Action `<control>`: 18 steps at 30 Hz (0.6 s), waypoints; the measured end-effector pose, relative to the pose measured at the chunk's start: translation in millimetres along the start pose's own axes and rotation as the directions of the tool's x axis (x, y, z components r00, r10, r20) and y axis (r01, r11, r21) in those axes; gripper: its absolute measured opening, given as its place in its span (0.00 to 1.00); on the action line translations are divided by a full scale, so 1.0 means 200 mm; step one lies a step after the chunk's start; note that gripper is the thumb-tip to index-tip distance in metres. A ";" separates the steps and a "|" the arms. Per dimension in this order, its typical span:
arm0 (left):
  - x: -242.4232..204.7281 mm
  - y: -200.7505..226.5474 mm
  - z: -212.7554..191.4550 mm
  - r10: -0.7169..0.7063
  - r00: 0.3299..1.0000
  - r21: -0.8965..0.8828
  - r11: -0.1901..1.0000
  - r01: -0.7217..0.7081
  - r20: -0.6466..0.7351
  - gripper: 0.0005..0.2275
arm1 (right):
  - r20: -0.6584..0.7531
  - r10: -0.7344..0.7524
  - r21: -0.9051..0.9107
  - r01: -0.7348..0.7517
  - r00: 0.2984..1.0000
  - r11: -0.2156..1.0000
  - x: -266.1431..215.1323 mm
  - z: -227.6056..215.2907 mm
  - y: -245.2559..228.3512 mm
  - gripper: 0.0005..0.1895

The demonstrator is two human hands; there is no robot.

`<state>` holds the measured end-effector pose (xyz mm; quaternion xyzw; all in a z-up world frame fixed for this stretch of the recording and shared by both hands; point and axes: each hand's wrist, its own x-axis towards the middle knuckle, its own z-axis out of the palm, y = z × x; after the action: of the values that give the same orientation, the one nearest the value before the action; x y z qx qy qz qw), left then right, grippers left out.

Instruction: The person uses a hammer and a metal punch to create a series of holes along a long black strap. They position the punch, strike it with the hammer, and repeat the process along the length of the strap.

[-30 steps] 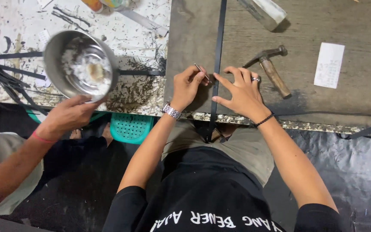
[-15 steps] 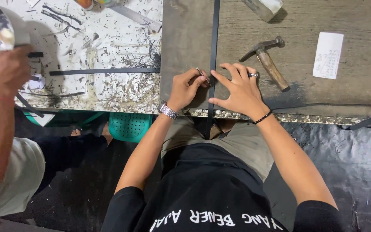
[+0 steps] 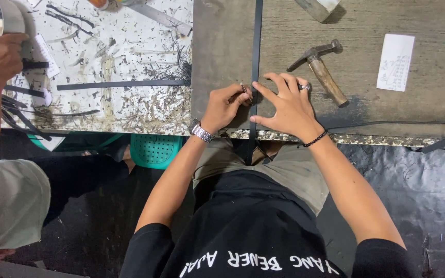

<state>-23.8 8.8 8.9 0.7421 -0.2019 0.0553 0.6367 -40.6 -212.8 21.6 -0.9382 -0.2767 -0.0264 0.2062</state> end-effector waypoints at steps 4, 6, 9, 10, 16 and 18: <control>0.00 0.03 0.00 0.014 1.000 0.023 1.000 -0.014 0.003 0.02 | 0.003 -0.002 0.012 0.002 1.000 1.000 0.00 0.00 0.00 0.41; 0.00 0.03 0.00 0.017 1.000 0.039 0.999 -0.017 0.009 0.03 | 0.005 -0.004 0.005 0.004 1.000 1.000 0.00 0.00 0.00 0.41; 0.00 0.03 -0.01 0.011 1.000 0.055 0.998 -0.012 0.023 0.02 | 0.009 0.005 0.011 -0.005 1.000 1.000 0.00 0.00 0.00 0.41; 0.00 0.03 -0.01 0.005 1.000 0.049 0.999 -0.006 0.021 0.02 | 0.015 0.009 0.019 -0.009 1.000 1.000 0.00 0.00 0.00 0.41; 0.00 0.03 -0.01 -0.001 1.000 0.024 1.000 0.001 0.018 0.03 | 0.010 0.012 0.039 -0.012 1.000 0.999 0.00 0.00 0.00 0.41; 0.00 0.03 -0.01 -0.003 1.000 0.034 0.999 0.002 0.019 0.03 | 0.011 0.014 0.039 -0.014 1.000 0.999 0.00 -0.01 0.00 0.41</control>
<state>-25.6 9.7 15.6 0.7535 -0.2060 0.0509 0.6222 -40.8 -212.6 23.3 -0.9361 -0.2717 -0.0145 0.2230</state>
